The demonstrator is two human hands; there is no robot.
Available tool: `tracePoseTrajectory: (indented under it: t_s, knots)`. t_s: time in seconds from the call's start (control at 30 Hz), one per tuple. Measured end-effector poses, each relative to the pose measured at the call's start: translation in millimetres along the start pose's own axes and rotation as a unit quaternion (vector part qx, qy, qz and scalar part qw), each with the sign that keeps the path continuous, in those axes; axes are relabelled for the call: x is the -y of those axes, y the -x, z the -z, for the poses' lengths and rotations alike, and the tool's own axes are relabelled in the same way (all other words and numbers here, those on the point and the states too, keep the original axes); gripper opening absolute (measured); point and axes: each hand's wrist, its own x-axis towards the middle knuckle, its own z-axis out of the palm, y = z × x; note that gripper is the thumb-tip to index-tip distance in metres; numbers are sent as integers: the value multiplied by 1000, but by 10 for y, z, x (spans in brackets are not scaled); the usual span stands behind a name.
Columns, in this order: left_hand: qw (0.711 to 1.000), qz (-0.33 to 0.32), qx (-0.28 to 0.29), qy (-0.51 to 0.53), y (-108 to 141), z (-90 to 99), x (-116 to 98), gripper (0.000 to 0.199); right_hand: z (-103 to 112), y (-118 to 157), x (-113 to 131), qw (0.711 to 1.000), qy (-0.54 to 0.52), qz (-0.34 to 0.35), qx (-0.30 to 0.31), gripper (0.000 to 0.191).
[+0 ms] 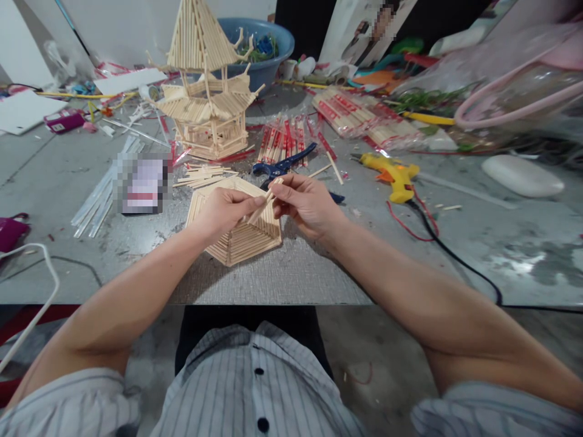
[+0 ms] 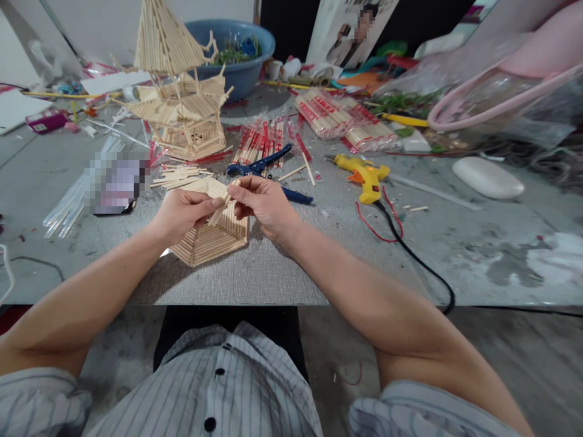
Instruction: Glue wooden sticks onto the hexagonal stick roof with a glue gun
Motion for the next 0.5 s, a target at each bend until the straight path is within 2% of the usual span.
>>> tracePoseTrajectory:
  t_s: [0.33,0.5]
  knots:
    - [998,28,17,50,-27,10,46,23,34,-5,-13,1000,-4,-1,15,39]
    - [998,31,17,57,-41,7,77,25,22,0,-16,1000,-14,-12,15,41]
